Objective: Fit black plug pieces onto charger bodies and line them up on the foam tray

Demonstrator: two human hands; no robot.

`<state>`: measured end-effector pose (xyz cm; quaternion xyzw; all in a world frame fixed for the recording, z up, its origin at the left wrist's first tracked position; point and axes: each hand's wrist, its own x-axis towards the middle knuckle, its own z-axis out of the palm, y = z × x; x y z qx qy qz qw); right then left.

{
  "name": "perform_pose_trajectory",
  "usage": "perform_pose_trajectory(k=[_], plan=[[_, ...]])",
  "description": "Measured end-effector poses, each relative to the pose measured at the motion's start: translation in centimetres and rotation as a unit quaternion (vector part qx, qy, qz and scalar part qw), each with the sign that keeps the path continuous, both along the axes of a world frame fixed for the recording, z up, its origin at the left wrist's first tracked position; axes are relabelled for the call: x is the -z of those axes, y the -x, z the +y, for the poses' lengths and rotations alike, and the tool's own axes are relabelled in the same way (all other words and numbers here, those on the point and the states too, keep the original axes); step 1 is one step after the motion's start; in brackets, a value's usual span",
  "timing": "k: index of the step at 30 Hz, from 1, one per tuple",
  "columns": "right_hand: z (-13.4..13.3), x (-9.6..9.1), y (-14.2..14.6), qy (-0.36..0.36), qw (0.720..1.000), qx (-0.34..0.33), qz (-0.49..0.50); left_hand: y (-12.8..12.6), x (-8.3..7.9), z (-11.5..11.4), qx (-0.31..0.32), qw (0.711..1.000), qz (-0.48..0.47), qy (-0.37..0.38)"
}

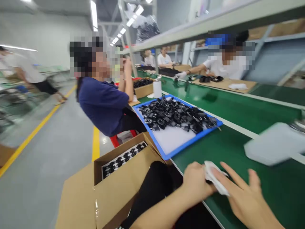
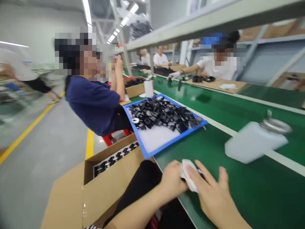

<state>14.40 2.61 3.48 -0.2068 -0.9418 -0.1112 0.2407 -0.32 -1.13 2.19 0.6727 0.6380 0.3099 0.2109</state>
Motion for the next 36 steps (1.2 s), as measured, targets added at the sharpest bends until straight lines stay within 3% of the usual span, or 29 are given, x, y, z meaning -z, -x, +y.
perform_pose_trajectory(k=[2,4,6,8,10,12,14,16,17,18,19,21,23,25,30,33,36], plan=[[-0.1,0.1,-0.3,-0.006,0.999,-0.025,-0.032,0.0,-0.5,-0.1,-0.017,1.000,-0.008,0.005],[0.5,0.0,-0.9,0.021,0.999,0.013,-0.027,0.0,-0.8,-0.2,-0.032,0.999,-0.034,0.010],[1.6,-0.1,-1.7,0.104,0.991,0.081,-0.017,0.1,-0.9,-0.2,-0.032,0.998,-0.056,0.015],[2.6,-0.1,-2.4,0.227,0.960,0.160,0.044,0.1,-0.9,-0.4,-0.028,0.997,-0.066,0.022],[3.4,-0.2,-2.8,0.352,0.892,0.231,0.166,0.2,-0.9,-0.5,-0.030,0.997,-0.066,0.027],[3.6,-0.5,-2.7,0.464,0.797,0.249,0.294,0.2,-0.9,-0.7,-0.035,0.997,-0.059,0.021],[3.6,-1.1,-2.4,0.571,0.712,0.206,0.354,0.2,-0.8,-0.7,-0.032,0.998,-0.044,0.008],[3.5,-1.9,-2.4,0.653,0.663,0.155,0.333,0.1,-0.8,-0.7,-0.019,1.000,-0.024,-0.004],[3.5,-2.3,-2.5,0.669,0.665,0.148,0.298,0.1,-0.8,-0.7,-0.011,1.000,-0.015,-0.008],[3.5,-2.6,-2.6,0.655,0.692,0.160,0.258,0.2,-0.7,-0.7,-0.004,1.000,-0.006,-0.009],[3.6,-2.8,-2.8,0.608,0.740,0.189,0.217,0.2,-0.7,-0.6,0.003,1.000,-0.002,-0.009],[3.9,-2.9,-3.2,0.439,0.848,0.262,0.142,0.3,-0.7,-0.8,0.017,1.000,-0.008,-0.009],[4.1,-2.9,-3.6,0.280,0.905,0.303,0.106,0.6,-0.8,-1.1,0.028,0.999,-0.025,-0.016],[4.0,-2.9,-3.6,0.221,0.929,0.281,0.094,1.1,-1.1,-1.6,0.027,0.999,-0.025,-0.039],[2.5,-3.0,-3.0,0.168,0.975,0.145,-0.018,4.5,-3.2,-2.3,-0.030,0.985,0.062,-0.157],[1.6,-2.9,-2.7,0.149,0.978,0.122,-0.084,8.2,-4.5,-0.8,-0.120,0.968,0.128,-0.179],[1.6,-2.6,-2.8,0.128,0.975,0.147,-0.106,11.6,-5.0,2.1,-0.153,0.958,0.211,-0.117]])
